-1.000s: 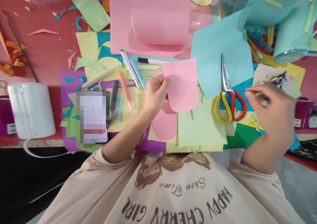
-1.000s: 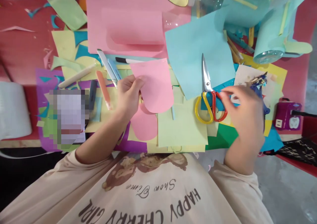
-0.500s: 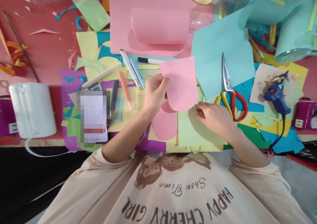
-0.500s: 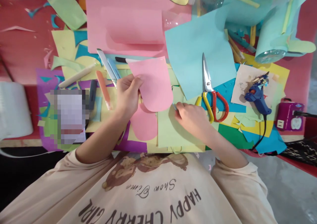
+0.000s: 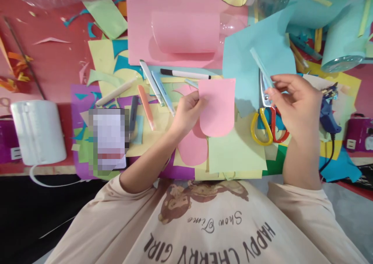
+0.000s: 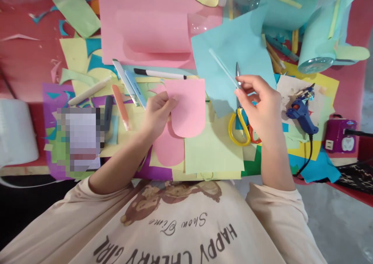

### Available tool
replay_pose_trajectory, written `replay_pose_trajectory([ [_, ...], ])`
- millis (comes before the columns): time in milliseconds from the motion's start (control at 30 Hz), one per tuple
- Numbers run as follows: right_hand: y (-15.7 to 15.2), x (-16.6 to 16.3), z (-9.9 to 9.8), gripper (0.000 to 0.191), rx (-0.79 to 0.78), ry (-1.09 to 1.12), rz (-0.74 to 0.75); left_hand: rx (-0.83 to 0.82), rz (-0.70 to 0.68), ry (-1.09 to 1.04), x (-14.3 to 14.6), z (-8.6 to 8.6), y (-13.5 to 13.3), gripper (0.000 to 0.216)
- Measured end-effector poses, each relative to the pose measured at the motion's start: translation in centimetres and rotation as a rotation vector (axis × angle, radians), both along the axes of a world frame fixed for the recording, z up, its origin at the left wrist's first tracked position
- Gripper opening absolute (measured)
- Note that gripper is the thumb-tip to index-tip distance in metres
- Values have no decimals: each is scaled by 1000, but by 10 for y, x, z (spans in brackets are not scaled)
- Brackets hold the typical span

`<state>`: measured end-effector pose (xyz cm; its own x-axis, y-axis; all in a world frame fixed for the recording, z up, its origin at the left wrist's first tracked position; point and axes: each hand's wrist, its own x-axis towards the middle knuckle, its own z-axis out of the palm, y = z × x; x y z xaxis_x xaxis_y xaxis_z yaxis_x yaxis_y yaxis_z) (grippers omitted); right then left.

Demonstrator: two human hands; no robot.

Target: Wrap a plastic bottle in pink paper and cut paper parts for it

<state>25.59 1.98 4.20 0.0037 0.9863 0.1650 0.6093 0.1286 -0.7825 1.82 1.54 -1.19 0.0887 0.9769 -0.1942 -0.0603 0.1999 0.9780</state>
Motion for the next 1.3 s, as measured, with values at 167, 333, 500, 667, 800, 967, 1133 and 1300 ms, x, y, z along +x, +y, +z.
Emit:
replay_pose_trajectory([
  [167,7,-15,-20,10,67,96,38,-34,-107,-94,3,0,-3,34],
  [333,4,-19,-31,11,133,0,60,-36,-176,-91,4,-1,-5,29],
  [500,-1,-21,-35,14,149,-133,99,-44,-188,-15,2,-7,-7,27],
  [667,-1,-23,-40,12,287,-101,139,-49,-218,-2,2,-2,-8,19],
  [800,1,-23,-41,10,444,-44,191,-37,-211,-17,3,-2,-8,24],
  [967,0,-22,-44,10,410,-86,209,-14,-176,43,2,-5,-8,24],
  [1133,0,-24,-48,10,379,-79,244,-49,-186,67,4,1,-8,24],
  [1300,1,-25,-46,10,372,-73,271,-62,-205,30,5,3,-9,22],
])
